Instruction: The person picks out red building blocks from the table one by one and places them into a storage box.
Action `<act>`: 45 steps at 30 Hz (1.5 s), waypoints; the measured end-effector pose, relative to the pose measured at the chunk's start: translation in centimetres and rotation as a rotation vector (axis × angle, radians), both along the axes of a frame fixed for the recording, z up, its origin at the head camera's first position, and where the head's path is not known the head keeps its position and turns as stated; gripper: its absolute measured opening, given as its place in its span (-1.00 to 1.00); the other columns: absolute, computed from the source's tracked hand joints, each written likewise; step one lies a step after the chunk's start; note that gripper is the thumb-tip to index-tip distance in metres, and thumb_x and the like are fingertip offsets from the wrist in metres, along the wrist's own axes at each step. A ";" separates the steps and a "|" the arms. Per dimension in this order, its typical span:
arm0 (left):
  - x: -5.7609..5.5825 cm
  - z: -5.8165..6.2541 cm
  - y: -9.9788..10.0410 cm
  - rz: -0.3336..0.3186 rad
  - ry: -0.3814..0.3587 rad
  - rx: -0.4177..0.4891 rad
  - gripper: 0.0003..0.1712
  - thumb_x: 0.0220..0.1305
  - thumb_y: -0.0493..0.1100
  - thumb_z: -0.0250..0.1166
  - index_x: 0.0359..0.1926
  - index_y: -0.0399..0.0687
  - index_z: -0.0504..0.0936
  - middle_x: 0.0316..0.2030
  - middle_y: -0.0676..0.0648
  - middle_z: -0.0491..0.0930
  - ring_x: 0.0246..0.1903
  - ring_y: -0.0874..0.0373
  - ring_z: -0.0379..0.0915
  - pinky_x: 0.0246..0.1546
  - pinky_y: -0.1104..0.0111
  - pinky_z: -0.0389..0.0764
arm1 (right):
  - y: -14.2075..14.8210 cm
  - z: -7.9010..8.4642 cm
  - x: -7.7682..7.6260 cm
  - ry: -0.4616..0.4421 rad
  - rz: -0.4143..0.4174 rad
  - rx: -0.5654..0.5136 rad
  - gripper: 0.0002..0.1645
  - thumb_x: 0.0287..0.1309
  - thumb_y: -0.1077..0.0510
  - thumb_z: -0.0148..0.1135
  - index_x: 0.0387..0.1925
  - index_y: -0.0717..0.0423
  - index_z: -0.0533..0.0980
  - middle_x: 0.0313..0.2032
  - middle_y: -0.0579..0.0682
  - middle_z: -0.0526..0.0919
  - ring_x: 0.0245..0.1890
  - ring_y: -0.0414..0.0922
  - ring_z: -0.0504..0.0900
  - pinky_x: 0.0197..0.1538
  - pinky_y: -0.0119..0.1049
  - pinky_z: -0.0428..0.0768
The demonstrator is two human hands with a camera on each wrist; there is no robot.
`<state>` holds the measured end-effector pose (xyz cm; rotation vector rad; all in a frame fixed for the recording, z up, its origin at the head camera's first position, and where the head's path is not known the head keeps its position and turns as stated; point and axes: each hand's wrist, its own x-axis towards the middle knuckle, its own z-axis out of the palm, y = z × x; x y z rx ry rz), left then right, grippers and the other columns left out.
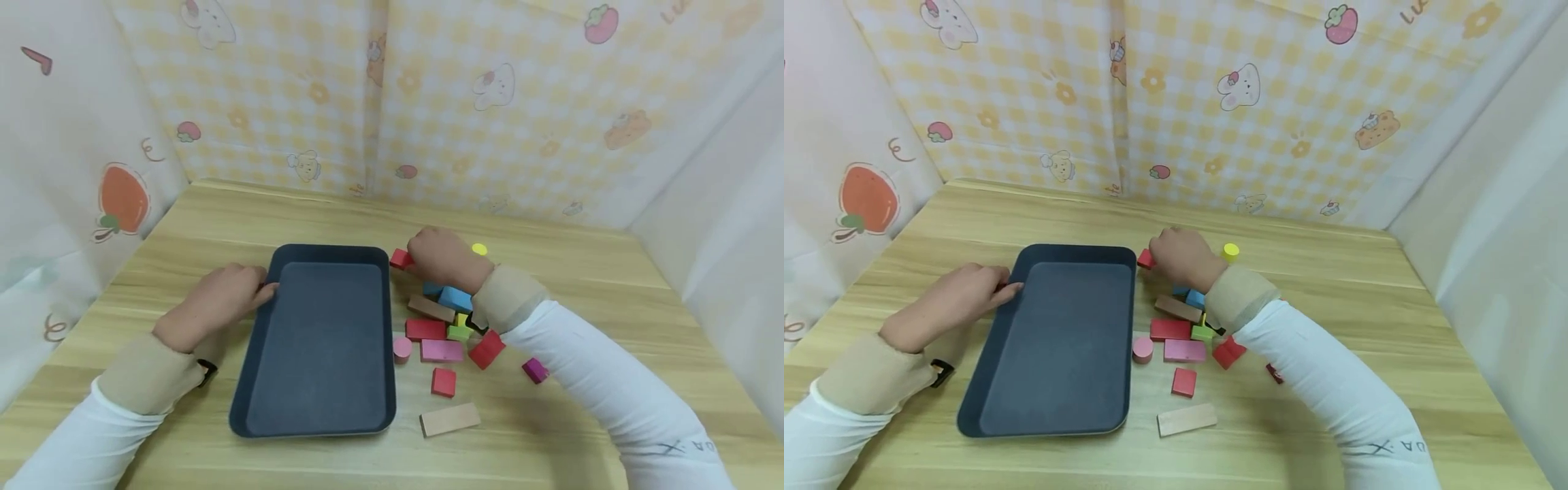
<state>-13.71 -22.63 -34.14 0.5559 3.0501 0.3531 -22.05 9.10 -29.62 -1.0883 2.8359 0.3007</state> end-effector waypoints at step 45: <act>-0.4 -0.2 0.8 -0.004 -0.249 0.066 -0.72 0.35 -0.09 -0.02 -0.38 -0.21 0.43 -0.65 -0.04 0.35 -0.65 0.18 0.27 -0.55 0.32 0.34 | -13.1 0.6 0.2 -0.022 0.142 0.018 -0.73 0.12 -0.10 0.20 -0.28 -0.02 0.55 -0.41 -0.11 0.56 -0.40 -0.21 0.44 -0.34 -0.30 0.50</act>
